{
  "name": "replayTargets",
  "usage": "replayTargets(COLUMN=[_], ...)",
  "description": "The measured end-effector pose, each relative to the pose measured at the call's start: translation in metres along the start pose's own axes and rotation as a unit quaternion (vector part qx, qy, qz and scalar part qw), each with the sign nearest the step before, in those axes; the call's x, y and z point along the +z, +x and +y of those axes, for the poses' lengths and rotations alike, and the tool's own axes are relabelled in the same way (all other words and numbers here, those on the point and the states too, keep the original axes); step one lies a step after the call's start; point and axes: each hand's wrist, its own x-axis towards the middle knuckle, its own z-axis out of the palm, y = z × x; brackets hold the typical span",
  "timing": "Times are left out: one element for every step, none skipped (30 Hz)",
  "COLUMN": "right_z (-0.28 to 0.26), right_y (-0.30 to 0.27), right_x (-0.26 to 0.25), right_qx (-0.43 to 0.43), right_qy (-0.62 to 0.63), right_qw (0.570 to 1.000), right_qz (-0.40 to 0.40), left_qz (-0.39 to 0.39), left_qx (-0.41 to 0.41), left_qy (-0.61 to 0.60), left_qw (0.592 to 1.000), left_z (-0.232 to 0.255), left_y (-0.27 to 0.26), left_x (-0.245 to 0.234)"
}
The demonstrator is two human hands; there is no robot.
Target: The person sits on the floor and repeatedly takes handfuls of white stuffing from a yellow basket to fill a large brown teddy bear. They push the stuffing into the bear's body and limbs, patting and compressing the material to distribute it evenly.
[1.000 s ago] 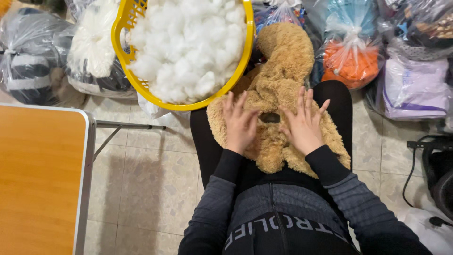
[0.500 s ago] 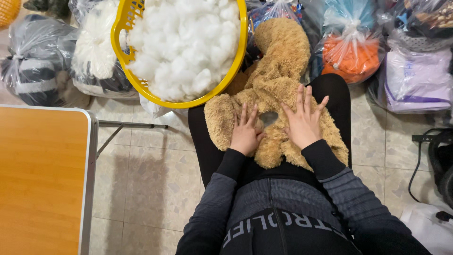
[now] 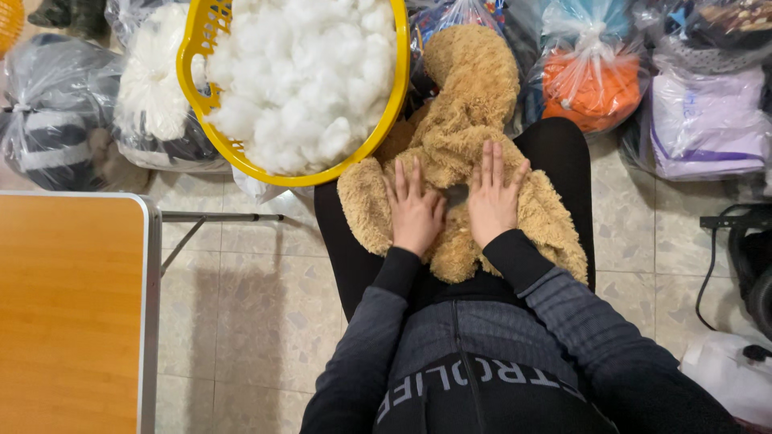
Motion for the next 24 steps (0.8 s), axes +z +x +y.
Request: replayTargets(right_z=[-0.002, -0.003, -0.005, -0.006, -0.005, -0.004, -0.003, -0.002, -0.002, -0.002, -0.002, -0.003, -0.003, -0.003, -0.003, -0.002, -0.002, -0.002, -0.002, -0.002, -0.002, -0.003, -0.003, -0.004], right_y=[0.0, -0.002, -0.002, -0.003, -0.003, -0.003, -0.003, -0.004, -0.004, -0.004, -0.003, -0.004, -0.002, -0.001, -0.001, -0.001, -0.002, -0.003, -0.003, -0.002, -0.002, -0.002, -0.003, -0.003], right_x=[0.002, 0.004, 0.005, 0.005, 0.006, 0.006, 0.007, 0.008, 0.009, 0.009, 0.009, 0.009, 0.008, 0.007, 0.006, 0.006, 0.006, 0.006, 0.006, 0.006, 0.006, 0.007, 0.008, 0.009], right_qx=[-0.004, -0.007, -0.003, 0.002, 0.009, 0.006, 0.002, -0.002, -0.004, -0.005, -0.007, -0.008, -0.011, -0.013, -0.013, -0.013, -0.014, -0.017, -0.021, -0.025, -0.022, -0.02, -0.017, -0.017], right_qy=[-0.001, -0.002, 0.005, 0.012, 0.017, 0.018, 0.02, 0.022, 0.028, 0.035, 0.041, 0.043, 0.043, 0.043, 0.056, 0.07, 0.084, 0.083, 0.083, 0.083, 0.075, 0.066, 0.056, 0.054], right_qw=[1.0, 1.0, 1.0, 1.0, 0.999, 0.999, 1.0, 1.0, 0.999, 0.999, 0.999, 0.999, 0.998, 0.998, 0.997, 0.996, 0.995, 0.996, 0.996, 0.996, 0.997, 0.997, 0.998, 0.998], right_qz=[0.003, 0.006, 0.016, 0.026, 0.036, 0.028, 0.019, 0.011, 0.014, 0.017, 0.022, 0.028, 0.036, 0.044, 0.045, 0.047, 0.047, 0.035, 0.024, 0.012, 0.019, 0.025, 0.031, 0.037], left_qz=[0.002, 0.004, 0.006, 0.007, 0.008, -0.006, -0.02, -0.035, -0.029, -0.023, -0.015, -0.017, -0.017, -0.016, -0.023, -0.03, -0.038, -0.039, -0.04, -0.042, -0.011, 0.019, 0.05, 0.054], left_qx=[-0.004, -0.007, -0.009, -0.011, -0.01, -0.021, -0.031, -0.042, -0.053, -0.063, -0.074, -0.079, -0.085, -0.09, -0.084, -0.078, -0.072, -0.054, -0.036, -0.018, 0.017, 0.052, 0.088, 0.084], left_qy=[0.012, 0.024, 0.036, 0.047, 0.057, 0.054, 0.052, 0.049, 0.047, 0.045, 0.042, 0.035, 0.027, 0.018, 0.037, 0.057, 0.076, 0.076, 0.076, 0.076, 0.081, 0.086, 0.09, 0.123], left_qw=[1.0, 1.0, 0.999, 0.999, 0.998, 0.998, 0.998, 0.997, 0.997, 0.997, 0.996, 0.996, 0.996, 0.996, 0.995, 0.995, 0.994, 0.995, 0.996, 0.996, 0.996, 0.995, 0.991, 0.987], left_z=[0.003, 0.008, 0.013, 0.017, 0.019, 0.017, 0.013, 0.009, 0.003, -0.002, -0.005, -0.006, -0.007, -0.008, -0.007, -0.005, -0.003, -0.003, -0.002, -0.002, -0.002, -0.001, -0.001, -0.002], left_y=[0.006, 0.009, 0.012, 0.014, 0.017, 0.018, 0.016, 0.016, 0.015, 0.015, 0.017, 0.016, 0.015, 0.016, 0.017, 0.017, 0.017, 0.016, 0.014, 0.014, 0.014, 0.015, 0.016, 0.017], left_x=[0.005, 0.01, 0.014, 0.017, 0.019, 0.019, 0.019, 0.017, 0.014, 0.011, 0.009, 0.006, 0.004, 0.002, 0.001, 0.002, 0.004, 0.006, 0.01, 0.014, 0.02, 0.027, 0.033, 0.039])
